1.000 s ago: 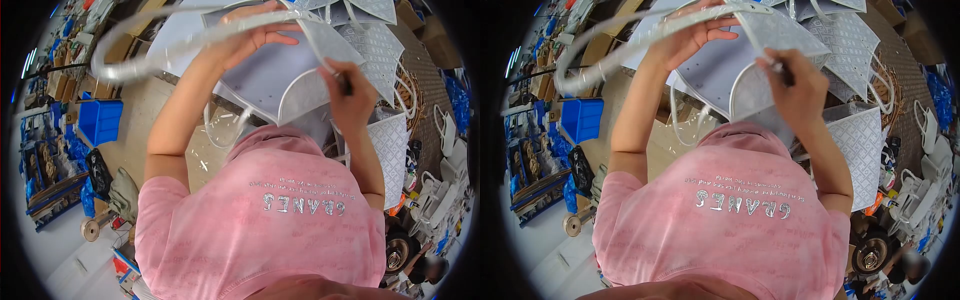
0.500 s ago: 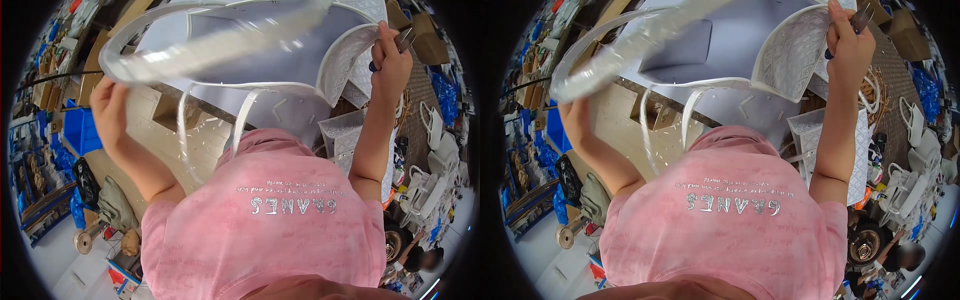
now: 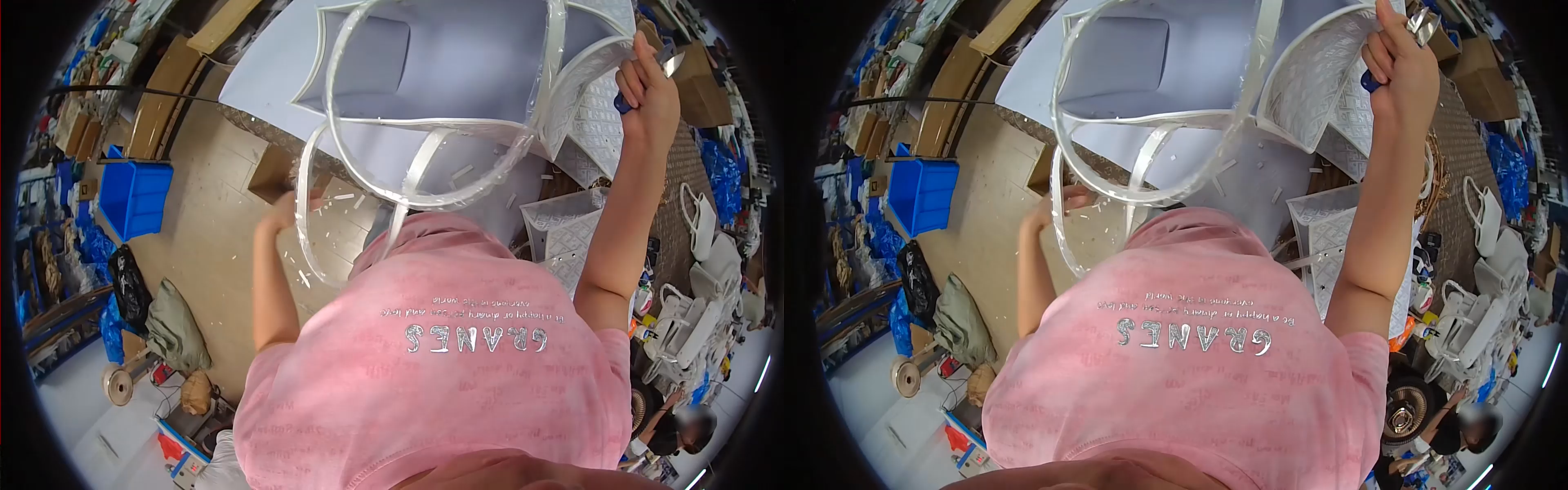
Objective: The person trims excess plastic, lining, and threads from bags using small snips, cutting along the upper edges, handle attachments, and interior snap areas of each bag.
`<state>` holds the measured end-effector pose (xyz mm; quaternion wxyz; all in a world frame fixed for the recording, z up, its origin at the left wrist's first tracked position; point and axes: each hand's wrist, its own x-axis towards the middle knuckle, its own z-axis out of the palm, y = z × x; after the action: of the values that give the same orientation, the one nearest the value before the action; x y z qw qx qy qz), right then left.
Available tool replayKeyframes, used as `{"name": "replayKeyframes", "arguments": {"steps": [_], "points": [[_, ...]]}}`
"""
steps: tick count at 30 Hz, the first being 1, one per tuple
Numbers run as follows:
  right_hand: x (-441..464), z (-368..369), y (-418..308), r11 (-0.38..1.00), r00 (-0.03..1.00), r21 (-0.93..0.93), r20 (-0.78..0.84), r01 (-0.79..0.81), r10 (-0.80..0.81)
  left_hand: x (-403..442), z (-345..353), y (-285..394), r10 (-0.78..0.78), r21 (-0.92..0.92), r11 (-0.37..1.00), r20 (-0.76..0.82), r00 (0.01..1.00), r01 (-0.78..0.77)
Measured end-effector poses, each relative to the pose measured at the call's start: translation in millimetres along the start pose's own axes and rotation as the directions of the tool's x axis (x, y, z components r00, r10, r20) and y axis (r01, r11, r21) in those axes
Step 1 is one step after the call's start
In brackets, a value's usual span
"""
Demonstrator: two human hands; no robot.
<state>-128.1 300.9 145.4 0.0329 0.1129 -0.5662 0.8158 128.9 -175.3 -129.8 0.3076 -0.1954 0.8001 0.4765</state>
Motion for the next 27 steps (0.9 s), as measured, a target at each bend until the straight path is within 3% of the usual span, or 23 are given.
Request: {"name": "replayKeyframes", "arguments": {"steps": [1,3,5,6,7,8,9,10,12,13,15,18,22,24,27], "points": [[-3,-1,0,1.0,1.0,-0.003,0.004,0.0,0.0,-17,27,41,0.003,-0.172,0.985,0.08,0.997,0.011],[-12,-4,0,0.998,0.993,-0.016,0.103,0.067,-0.065,3,50,56,0.24,-0.261,0.944,0.134,0.961,-0.199],[-26,-2,3,0.995,0.981,-0.015,0.165,0.102,-0.099,-19,72,110,0.475,-0.581,0.704,-0.044,0.879,-0.409],[-38,0,5,0.981,0.958,-0.011,0.217,0.193,-0.186,-20,83,123,0.478,-0.583,0.698,-0.053,0.877,-0.415],[-50,0,6,0.959,0.925,-0.006,0.268,0.282,-0.27,-18,94,133,0.632,-0.809,0.408,-0.086,0.77,-0.424],[-60,-4,7,0.959,0.923,-0.014,0.273,0.284,-0.269,-19,104,148,0.745,-0.939,0.075,-0.17,0.645,-0.334],[-72,-10,8,0.957,0.92,-0.009,0.276,0.291,-0.278,-25,112,160,0.708,-0.936,-0.01,-0.255,0.659,-0.352],[-83,-17,8,0.954,0.918,-0.008,0.277,0.298,-0.284,-36,115,171,0.71,-0.941,-0.015,-0.248,0.659,-0.338],[-100,-33,5,0.937,0.903,-0.019,0.275,0.348,-0.329,-57,118,194,0.416,-0.771,0.342,-0.388,0.822,-0.537],[-106,-40,3,0.917,0.882,-0.01,0.278,0.398,-0.38,-66,119,203,0.422,-0.799,0.245,-0.422,0.802,-0.549],[-112,-61,-2,0.923,0.881,-0.029,0.312,0.383,-0.355,-75,121,210,0.449,-0.777,0.239,-0.444,0.776,-0.583],[-119,-75,-2,0.882,0.857,-0.009,0.242,0.472,-0.456,-86,127,218,0.445,-0.714,0.162,-0.563,0.696,-0.681],[-131,-87,-13,0.86,0.862,-0.116,0.178,0.497,-0.475,-92,136,215,0.495,-0.645,0.198,-0.584,0.643,-0.738],[-133,-107,-10,0.857,0.864,-0.129,0.153,0.499,-0.48,-101,137,226,0.479,-0.699,0.182,-0.551,0.684,-0.691],[-136,-99,-12,0.847,0.861,-0.156,0.07,0.508,-0.504,-100,138,231,0.579,-0.705,0.151,-0.505,0.64,-0.693]]}}
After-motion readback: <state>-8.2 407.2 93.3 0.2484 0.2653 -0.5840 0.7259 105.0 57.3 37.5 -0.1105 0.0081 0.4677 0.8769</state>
